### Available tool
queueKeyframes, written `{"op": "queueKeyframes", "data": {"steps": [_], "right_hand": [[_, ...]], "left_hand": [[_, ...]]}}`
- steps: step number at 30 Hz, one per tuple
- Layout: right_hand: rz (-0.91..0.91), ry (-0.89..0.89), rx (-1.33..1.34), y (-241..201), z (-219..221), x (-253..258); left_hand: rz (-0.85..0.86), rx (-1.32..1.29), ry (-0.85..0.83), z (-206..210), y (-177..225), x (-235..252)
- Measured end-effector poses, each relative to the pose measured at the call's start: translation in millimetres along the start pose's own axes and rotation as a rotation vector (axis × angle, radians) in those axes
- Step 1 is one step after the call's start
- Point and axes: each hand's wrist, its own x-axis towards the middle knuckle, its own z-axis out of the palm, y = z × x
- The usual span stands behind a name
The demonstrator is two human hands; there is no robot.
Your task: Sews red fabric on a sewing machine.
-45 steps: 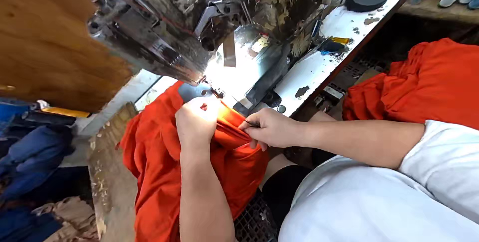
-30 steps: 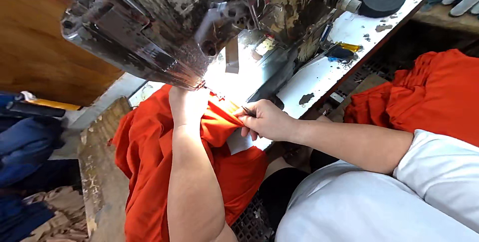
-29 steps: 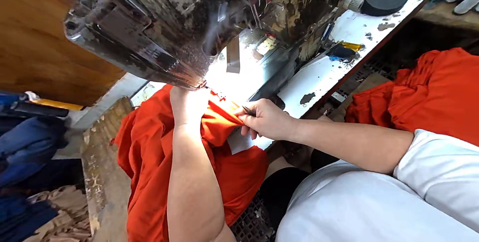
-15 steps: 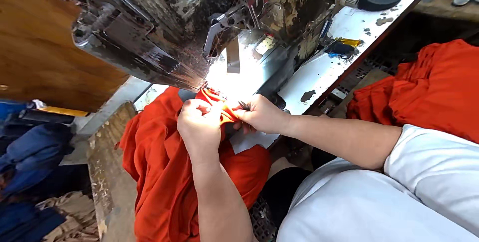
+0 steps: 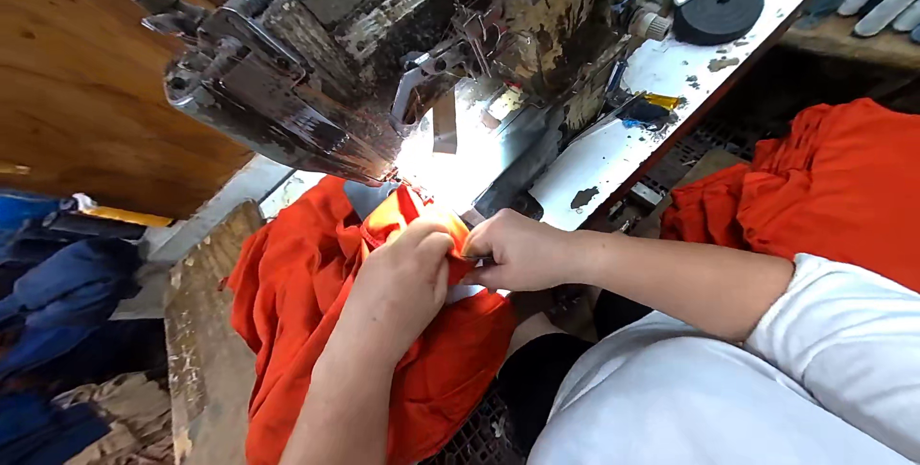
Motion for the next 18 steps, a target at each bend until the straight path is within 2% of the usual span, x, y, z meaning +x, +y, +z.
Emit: {"op": "queueKeyframes", "data": {"steps": [2, 6, 8, 13, 18], "right_hand": [[0.023, 0.016, 0.009, 12, 2, 2], [-0.022, 0.076, -0.103, 21, 0, 23], [-0.057, 0.086, -0.139, 20, -2, 28], [-0.084, 0.109, -0.096, 27, 3, 22], [-0.102, 0.104, -0.1, 30, 5, 16]], "left_hand": [[0.07, 0.117, -0.061, -7, -6, 5], [-0.198, 0.219, -0.283, -29, -31, 19], [-0.25, 0.291, -0.323, -38, -37, 26], [-0.046, 0.231, -0.211, -35, -11, 23], [0.017, 0.209, -0.186, -21, -5, 19]]}}
